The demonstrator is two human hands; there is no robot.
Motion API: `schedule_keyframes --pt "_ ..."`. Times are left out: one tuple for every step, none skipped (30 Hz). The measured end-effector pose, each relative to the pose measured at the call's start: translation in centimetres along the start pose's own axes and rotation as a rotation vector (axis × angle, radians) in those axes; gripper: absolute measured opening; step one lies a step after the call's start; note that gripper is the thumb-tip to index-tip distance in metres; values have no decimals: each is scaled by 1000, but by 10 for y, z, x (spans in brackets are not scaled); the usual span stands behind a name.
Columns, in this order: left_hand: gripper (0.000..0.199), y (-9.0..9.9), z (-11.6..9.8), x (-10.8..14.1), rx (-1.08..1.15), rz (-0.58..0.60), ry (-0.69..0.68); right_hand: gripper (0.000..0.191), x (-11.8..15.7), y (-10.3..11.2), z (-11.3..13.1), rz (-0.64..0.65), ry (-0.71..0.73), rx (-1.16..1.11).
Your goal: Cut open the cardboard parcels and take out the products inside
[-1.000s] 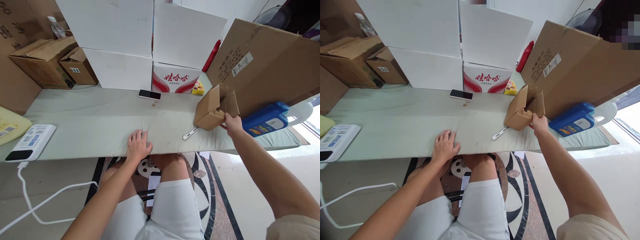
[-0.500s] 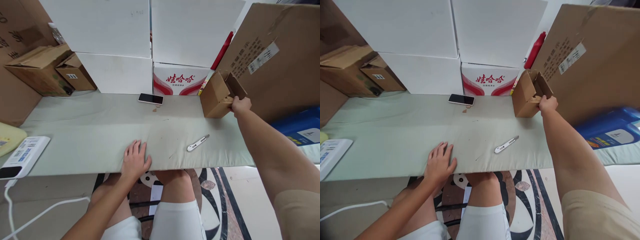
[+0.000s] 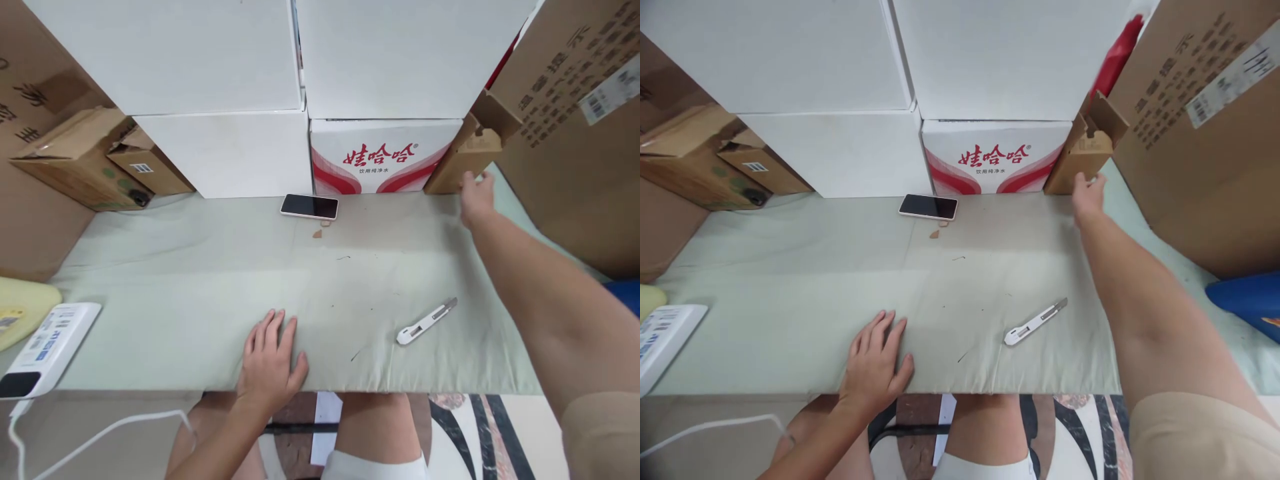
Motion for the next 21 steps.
schedule_keyframes --pt "51 0 0 0 -3 4 2 52 19 -2 -1 -8 -36 -2" --pt "51 0 0 -1 -2 9 6 51 42 -2 -2 3 -62 -12" --pt "52 0 -1 -1 2 15 12 49 69 -1 -1 38 -61 -31" --pt "52 0 -1 -2 10 25 21 45 99 2 2 97 -36 -58" --pt "52 1 -2 -3 20 39 34 41 131 6 7 154 5 -90" --pt "53 1 -3 -3 32 58 50 38 166 10 14 214 54 -123" --pt "54 2 -5 -4 48 81 70 35 202 16 21 273 103 -152" --pt "55 3 -6 -5 66 105 95 33 238 21 30 333 172 -188" --pt "56 4 -7 -5 91 135 120 33 275 26 41 383 297 -233" --pt "56 6 -8 -4 119 163 151 33 310 30 50 407 402 -248" --pt "57 7 -9 -4 151 184 178 33 343 32 58 434 495 -238" --pt "57 9 -9 -2 191 195 207 33 373 32 65 445 580 -212" --pt "57 11 -9 -1 241 195 238 33 398 31 71 428 656 -164" --pt "55 14 -8 0 310 182 282 33 418 29 76 398 731 -104" --pt "51 15 -5 1 391 165 332 32 434 27 80 351 805 -39" --pt "46 17 0 0 475 146 381 31 445 25 83 296 871 25" --pt "40 17 7 -2 551 130 428 30 453 24 85 246 927 83" --pt "34 16 19 -6 609 116 472 29 457 23 87 205 968 131" --pt "29 15 35 -13 639 104 513 28 459 22 89 176 994 170" --pt "26 13 56 -23 641 91 554 27 459 22 90 154 1008 202" --pt "24 12 82 -36 623 62 618 26 458 22 92 138 1014 230"
Point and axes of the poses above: each hand's wrist, its own x-axis away from the middle knuckle, its own y-axis out of the back of the hand, z = x × y, the point moved 4 cm from there along -x, towards the middle knuckle, and after that the axes turned 12 degrees about -z, right-handed, at the moved point
